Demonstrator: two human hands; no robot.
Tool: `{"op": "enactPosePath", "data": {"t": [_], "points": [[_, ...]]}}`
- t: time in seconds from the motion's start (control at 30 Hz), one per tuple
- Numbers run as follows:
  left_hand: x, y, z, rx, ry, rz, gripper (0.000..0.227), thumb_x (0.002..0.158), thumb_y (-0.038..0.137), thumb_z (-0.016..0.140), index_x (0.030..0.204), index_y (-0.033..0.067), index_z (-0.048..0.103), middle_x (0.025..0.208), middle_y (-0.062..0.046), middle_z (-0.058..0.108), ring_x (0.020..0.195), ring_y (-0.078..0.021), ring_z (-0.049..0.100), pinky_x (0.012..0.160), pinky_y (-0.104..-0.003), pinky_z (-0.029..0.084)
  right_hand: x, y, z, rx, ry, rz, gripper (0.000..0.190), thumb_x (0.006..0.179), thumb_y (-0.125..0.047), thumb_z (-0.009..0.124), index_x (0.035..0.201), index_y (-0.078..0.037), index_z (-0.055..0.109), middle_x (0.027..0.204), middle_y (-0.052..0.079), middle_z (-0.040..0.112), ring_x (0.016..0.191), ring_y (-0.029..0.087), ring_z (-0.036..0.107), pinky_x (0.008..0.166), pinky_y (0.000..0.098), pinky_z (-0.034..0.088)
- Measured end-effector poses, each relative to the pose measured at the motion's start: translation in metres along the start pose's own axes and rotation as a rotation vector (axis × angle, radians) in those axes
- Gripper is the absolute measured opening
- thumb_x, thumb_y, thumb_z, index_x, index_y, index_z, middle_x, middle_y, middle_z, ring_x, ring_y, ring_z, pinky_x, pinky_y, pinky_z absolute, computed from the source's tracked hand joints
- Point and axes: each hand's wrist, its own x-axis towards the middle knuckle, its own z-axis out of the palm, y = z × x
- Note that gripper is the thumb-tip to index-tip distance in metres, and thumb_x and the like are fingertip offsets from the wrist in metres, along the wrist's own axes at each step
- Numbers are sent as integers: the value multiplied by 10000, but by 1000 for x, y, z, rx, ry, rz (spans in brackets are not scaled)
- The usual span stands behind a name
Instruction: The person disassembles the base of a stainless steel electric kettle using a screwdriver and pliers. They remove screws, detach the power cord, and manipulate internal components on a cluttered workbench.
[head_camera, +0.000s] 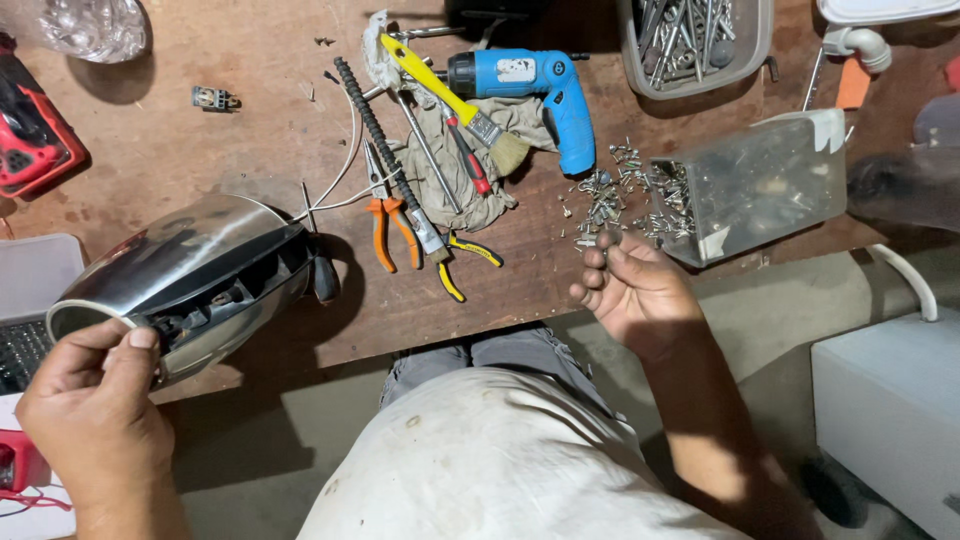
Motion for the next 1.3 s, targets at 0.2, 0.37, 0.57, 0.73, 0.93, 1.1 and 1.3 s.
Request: {"op": "enactPosePath", "data": {"t": [0.2,0.37,0.57,0.73,0.93,1.1,1.3], "points": [[-2,6,4,-11,6,-8,107,1277,75,832,1373,79,786,983,50,628,895,-18,555,826,-195,446,3,5,-6,60,-21,48,115,1176,-166,708,1267,-103,678,1046,39,690,837,177,672,931,484,667],[-1,6,6,-12,21,-23,110,1259,65,836,1359,91,796,1007,53,662,912,-10,583,834,-184,450,6,9,-19,110,-72,92,175,1194,-223,711,1313,-96,689,1034,33,685,840,175,675,956,526,688],[-4,10,6,-27,-8,7,98,1282,71,841,1358,56,783,960,42,620,888,-31,561,838,-204,463,7,8,-12,99,-122,129,194,1208,-250,686,1313,-95,633,993,0,646,818,160,635,932,512,660],[0,5,5,-16,9,-28,117,1251,98,853,1353,84,799,971,56,636,884,-23,588,830,-190,475,7,6,-2,23,-100,144,104,1187,-180,691,1238,-107,637,1021,39,638,818,185,661,876,509,635],[7,8,4,5,-43,-5,104,1171,133,878,1255,106,820,955,62,653,864,-25,541,795,-213,446,2,6,38,-228,-77,47,144,1108,-79,771,1229,-21,720,1008,91,674,800,182,655,855,489,660],[7,39,10,-3,-29,-13,95,1064,193,892,1109,118,854,848,69,656,789,-42,563,732,-246,479,7,16,59,-520,-32,-4,317,1185,-118,720,1441,69,723,1154,159,740,966,234,724,965,507,706],[20,60,6,-48,-133,-40,124,1062,255,860,1003,149,834,794,110,528,768,-46,448,713,-270,401,2,47,112,-715,-64,-67,228,1165,-64,743,1379,15,749,1009,138,737,882,253,768,901,399,722]]}}
